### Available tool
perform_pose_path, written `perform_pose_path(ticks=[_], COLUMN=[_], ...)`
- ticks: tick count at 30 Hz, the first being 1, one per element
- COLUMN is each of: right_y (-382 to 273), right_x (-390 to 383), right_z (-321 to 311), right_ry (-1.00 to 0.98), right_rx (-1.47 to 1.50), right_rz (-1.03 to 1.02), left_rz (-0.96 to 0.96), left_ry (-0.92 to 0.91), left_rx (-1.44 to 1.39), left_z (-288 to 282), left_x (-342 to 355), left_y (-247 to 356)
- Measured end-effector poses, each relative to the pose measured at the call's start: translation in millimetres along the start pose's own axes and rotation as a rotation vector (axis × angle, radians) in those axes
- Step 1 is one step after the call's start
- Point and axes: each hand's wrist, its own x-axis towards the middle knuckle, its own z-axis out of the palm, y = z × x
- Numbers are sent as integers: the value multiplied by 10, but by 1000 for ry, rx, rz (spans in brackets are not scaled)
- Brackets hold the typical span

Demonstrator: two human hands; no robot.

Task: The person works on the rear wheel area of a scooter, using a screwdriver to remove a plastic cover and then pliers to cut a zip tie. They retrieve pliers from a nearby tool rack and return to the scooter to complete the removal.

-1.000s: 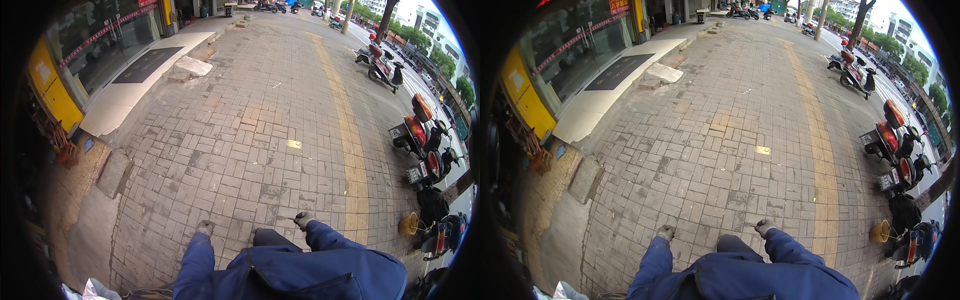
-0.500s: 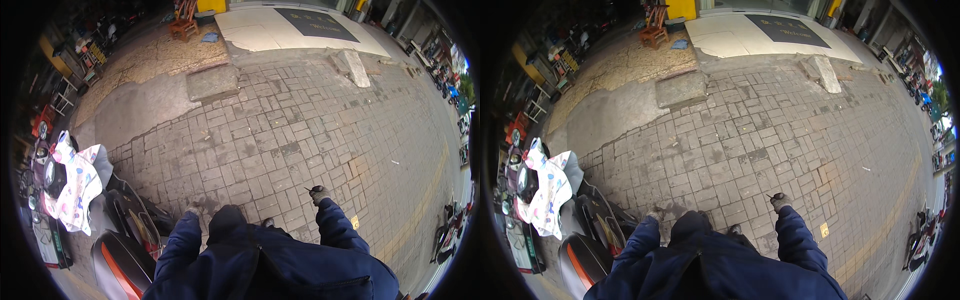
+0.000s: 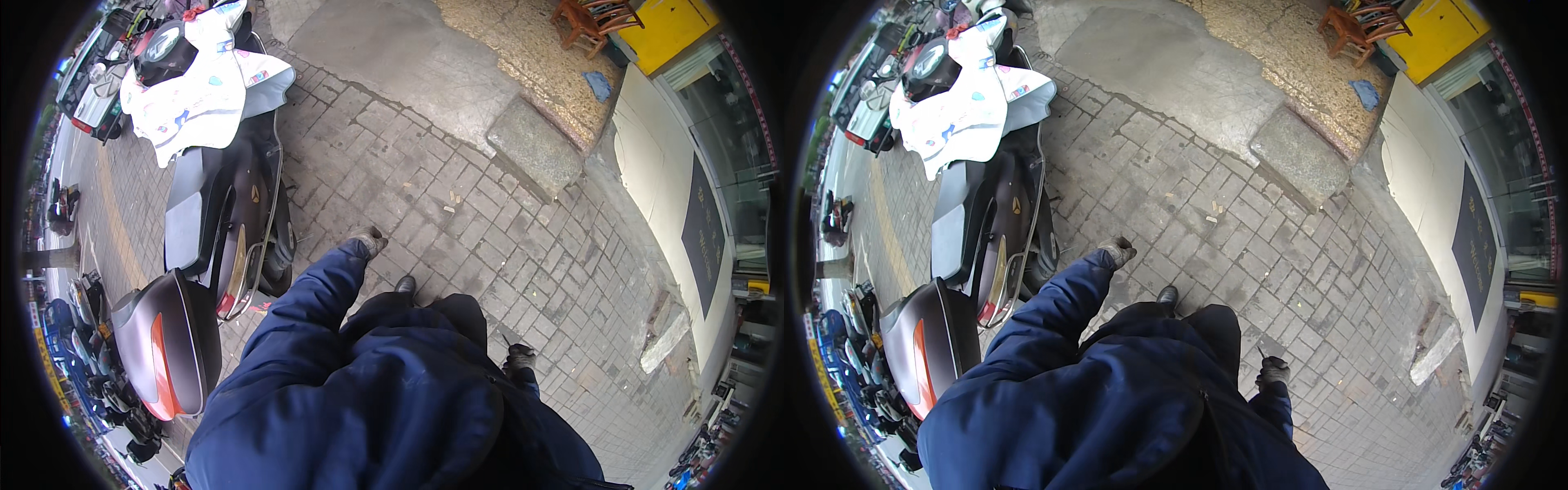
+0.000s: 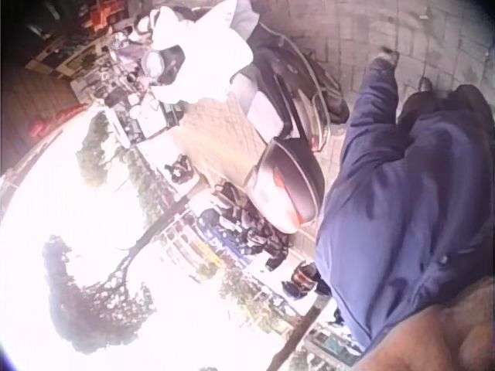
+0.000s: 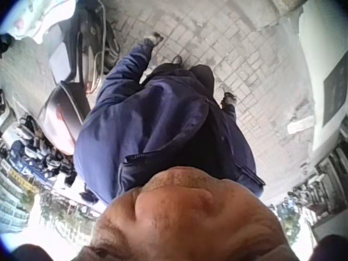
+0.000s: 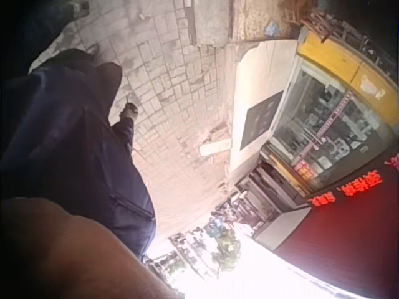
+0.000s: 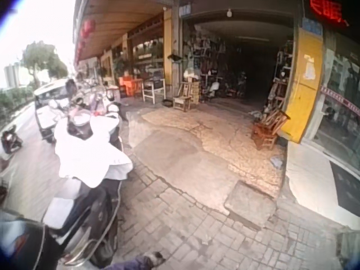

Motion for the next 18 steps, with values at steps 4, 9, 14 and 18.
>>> perform_pose_path(ticks=[4,9,14,18], right_y=[-1208,-3229,-5464,-7057], right_x=[760,1723,2057,2203], right_z=[-26,21,283,737], right_ry=[44,-68,-113,-223], right_rx=[-99,-68,-323,-287], right_rz=[-115,-137,-479,-555], left_rz=[-136,-235,-315,-232], left_ry=[22,91,124,161], left_rx=[-34,-27,-362,-383], left_z=[-213,-284,-448,-811], left_x=[666,1253,1850,2447], left_y=[492,1010,2003,2728])
